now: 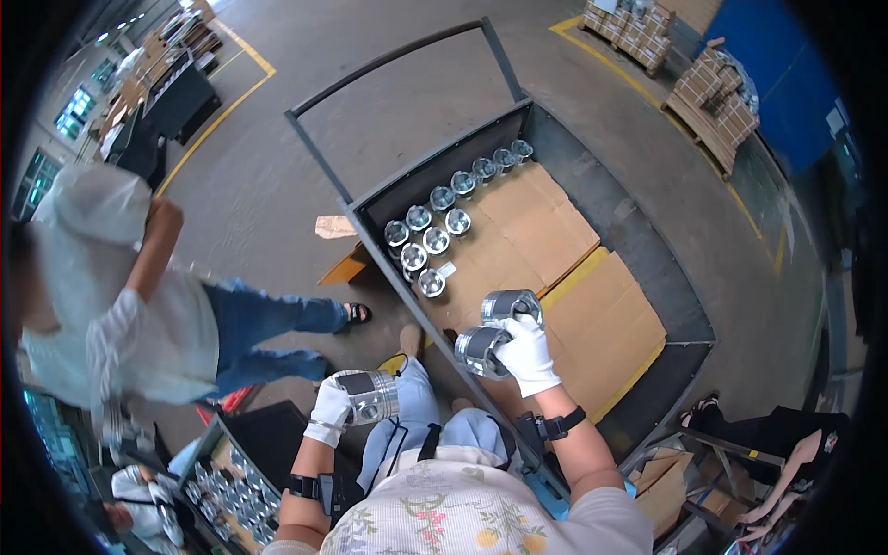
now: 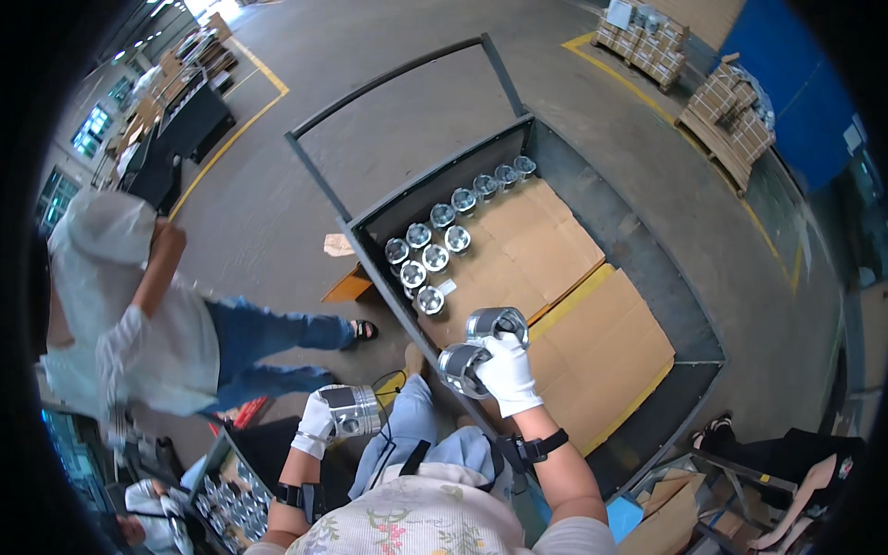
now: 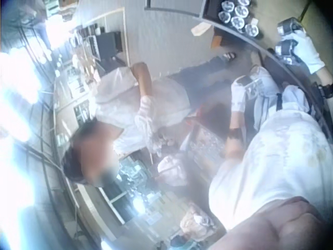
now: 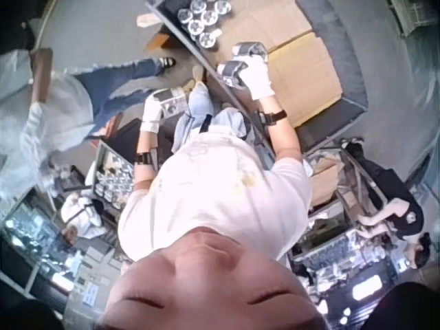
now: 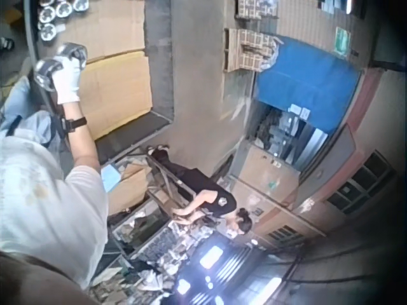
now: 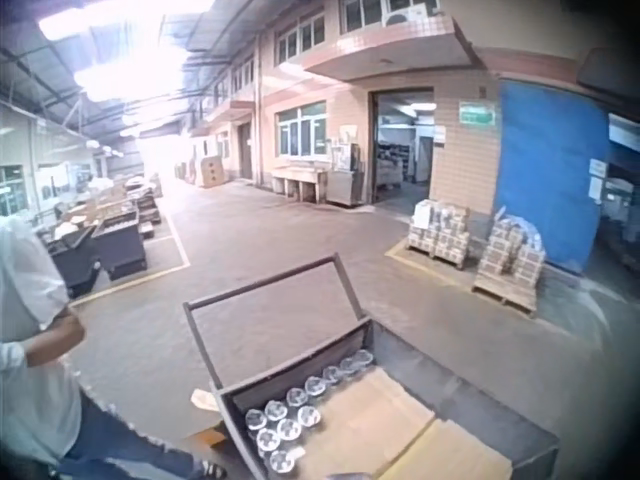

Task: The recorder and several other workers are inspecting and organizing metal engine pistons, moving them between a central table and transport carts.

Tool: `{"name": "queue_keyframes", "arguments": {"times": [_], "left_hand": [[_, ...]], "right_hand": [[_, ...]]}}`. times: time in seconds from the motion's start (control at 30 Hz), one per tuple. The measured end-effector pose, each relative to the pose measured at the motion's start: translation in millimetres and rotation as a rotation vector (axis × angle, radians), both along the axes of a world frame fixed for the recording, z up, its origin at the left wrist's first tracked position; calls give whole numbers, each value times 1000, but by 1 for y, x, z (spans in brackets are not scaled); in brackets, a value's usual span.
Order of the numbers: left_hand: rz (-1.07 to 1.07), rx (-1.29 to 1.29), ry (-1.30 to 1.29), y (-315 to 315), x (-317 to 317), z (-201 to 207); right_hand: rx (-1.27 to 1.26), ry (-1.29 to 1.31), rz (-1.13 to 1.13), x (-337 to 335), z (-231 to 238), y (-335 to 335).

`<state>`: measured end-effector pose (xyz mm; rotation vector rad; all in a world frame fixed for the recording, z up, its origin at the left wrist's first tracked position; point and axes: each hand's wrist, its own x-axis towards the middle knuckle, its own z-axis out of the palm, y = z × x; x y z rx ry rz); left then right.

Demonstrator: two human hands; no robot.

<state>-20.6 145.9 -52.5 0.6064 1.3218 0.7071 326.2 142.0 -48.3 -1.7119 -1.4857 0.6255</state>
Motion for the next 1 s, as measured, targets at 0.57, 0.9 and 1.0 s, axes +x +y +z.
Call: {"name": "queue_keyframes", "arguments": {"times": [0.57,0.9,1.0], "left_hand": [[-701,-99,-77,305,80,-73],[-496,-395,-216,348,74,-121],[-437,-492,-191,352,71,-129]], "right_hand": [[-391,-258,-326,96,-206,323],[-571,-256,-352,114,-329,400],[-582,-274,-354,103,-341,407]]}}
